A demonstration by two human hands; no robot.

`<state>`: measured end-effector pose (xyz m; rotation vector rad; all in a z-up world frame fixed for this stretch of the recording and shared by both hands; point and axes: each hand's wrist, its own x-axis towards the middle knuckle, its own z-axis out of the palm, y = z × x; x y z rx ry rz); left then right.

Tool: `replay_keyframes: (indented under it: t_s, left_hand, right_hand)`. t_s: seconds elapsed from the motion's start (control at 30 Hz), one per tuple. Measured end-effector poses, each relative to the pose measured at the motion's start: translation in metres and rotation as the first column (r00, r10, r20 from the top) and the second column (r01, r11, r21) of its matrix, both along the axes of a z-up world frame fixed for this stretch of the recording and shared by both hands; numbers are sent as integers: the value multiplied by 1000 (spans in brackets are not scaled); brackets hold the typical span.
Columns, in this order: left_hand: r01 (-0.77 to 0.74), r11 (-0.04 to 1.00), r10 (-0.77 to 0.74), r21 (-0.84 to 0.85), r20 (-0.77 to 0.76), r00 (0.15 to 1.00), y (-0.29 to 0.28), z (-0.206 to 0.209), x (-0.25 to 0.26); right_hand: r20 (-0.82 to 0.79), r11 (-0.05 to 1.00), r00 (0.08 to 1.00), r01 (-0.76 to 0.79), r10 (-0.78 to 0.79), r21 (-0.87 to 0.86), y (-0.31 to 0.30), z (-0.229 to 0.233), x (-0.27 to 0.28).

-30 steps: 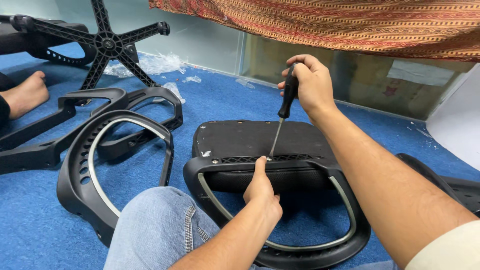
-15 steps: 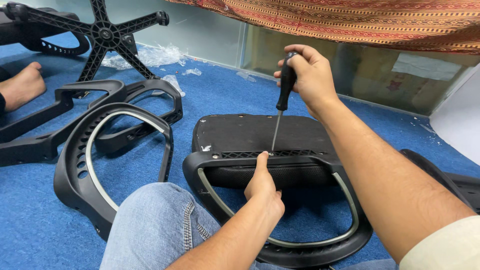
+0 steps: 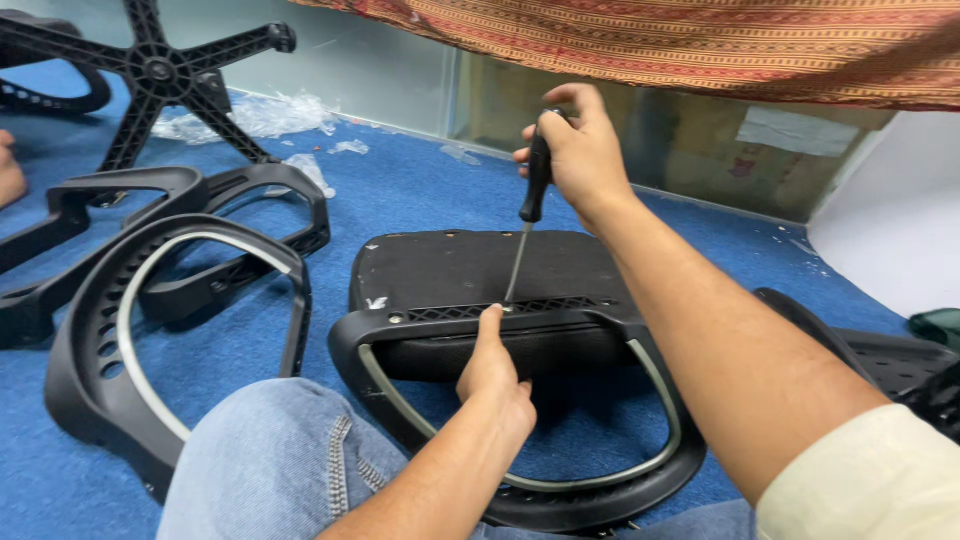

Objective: The person uses a screwdriver to attach a black plastic armrest to the underside of a black office chair seat. They tighten multiple screws to secure the armrest in place.

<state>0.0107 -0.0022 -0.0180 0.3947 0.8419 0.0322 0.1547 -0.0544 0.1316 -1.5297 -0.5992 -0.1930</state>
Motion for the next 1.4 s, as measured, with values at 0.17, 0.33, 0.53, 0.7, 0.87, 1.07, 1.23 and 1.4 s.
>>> replay_keyframes:
  t_s: [0.17,0.33,0.53,0.7,0.87,1.07,1.23,1.4]
  left_hand:
    - [35,999,-35,42,3,999,1,1,-3]
    - [36,999,-37,37,26,999,1,4,-4]
    - [36,998,-36,51,-2,999,1,4,-4]
    - [23,999,-23,33,-9,1000,1,4,-2]
    - [17,999,-17,34,-9,1000,1,3,-3]
    - [21,1000,-21,4,21,1000,1,5,-5]
    - [73,996,-73,53,12,997,2,9,-9]
    - [65,997,-66,38,14,998,2,11,-9]
  right_hand:
    - [141,982,984,130,-111,-133,7,-6,0]
    - [357,930,912,292,-200,-226,7,-7,2]
    - [255,968,955,196,-152,-157,10,2,-7]
    - [1,995,998,59,-59,-85,12,8,-12]
    - [361,930,915,280,-183,-237,12,1,-8]
    - [289,962,951,178,-114,-208,5,-1,-5]
    - [137,983,982,146,-131,-109,3,-1,-7]
    - [237,981,965,145,-112,-127,4,-2,-4]
